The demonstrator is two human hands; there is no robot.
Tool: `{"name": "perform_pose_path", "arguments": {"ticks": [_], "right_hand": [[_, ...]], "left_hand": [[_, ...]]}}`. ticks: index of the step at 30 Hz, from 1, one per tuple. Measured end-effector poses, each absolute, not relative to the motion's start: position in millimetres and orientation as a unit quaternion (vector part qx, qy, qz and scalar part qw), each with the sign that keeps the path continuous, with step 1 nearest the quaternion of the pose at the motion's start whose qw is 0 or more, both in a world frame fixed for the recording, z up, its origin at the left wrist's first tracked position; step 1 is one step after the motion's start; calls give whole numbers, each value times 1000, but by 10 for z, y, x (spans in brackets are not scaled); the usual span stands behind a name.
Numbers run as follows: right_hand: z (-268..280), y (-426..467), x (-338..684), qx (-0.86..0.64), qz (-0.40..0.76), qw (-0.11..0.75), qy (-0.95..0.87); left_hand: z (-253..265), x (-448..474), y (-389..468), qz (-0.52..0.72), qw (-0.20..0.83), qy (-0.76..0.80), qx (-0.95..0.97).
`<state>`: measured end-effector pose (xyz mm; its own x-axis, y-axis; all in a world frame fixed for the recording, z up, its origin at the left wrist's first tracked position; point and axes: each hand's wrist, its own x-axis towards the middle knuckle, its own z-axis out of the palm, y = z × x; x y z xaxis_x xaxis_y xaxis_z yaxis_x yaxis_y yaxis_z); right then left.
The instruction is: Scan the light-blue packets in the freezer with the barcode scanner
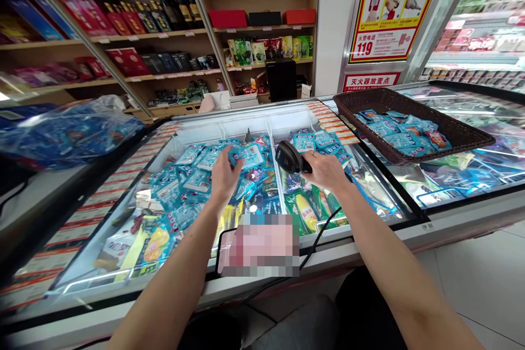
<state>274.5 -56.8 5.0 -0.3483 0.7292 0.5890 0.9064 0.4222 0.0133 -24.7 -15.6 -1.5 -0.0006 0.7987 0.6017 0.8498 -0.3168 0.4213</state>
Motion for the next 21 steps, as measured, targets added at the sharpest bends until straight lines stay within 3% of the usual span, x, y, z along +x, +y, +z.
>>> {"name": "perform_pose_path", "arguments": {"ticks": [7, 12, 21], "right_hand": [[49, -544, 2750, -526, -190, 267, -785], [115, -564, 2678, -541, -186, 237, -785], [304, -505, 2867, -552, -190, 192, -789]], "left_hand": [[62, -253, -294, -303, 158, -554, -759], [25, -193, -302, -209, 96, -446, -865], [-4, -270, -286, -221, 110, -496, -832]]}}
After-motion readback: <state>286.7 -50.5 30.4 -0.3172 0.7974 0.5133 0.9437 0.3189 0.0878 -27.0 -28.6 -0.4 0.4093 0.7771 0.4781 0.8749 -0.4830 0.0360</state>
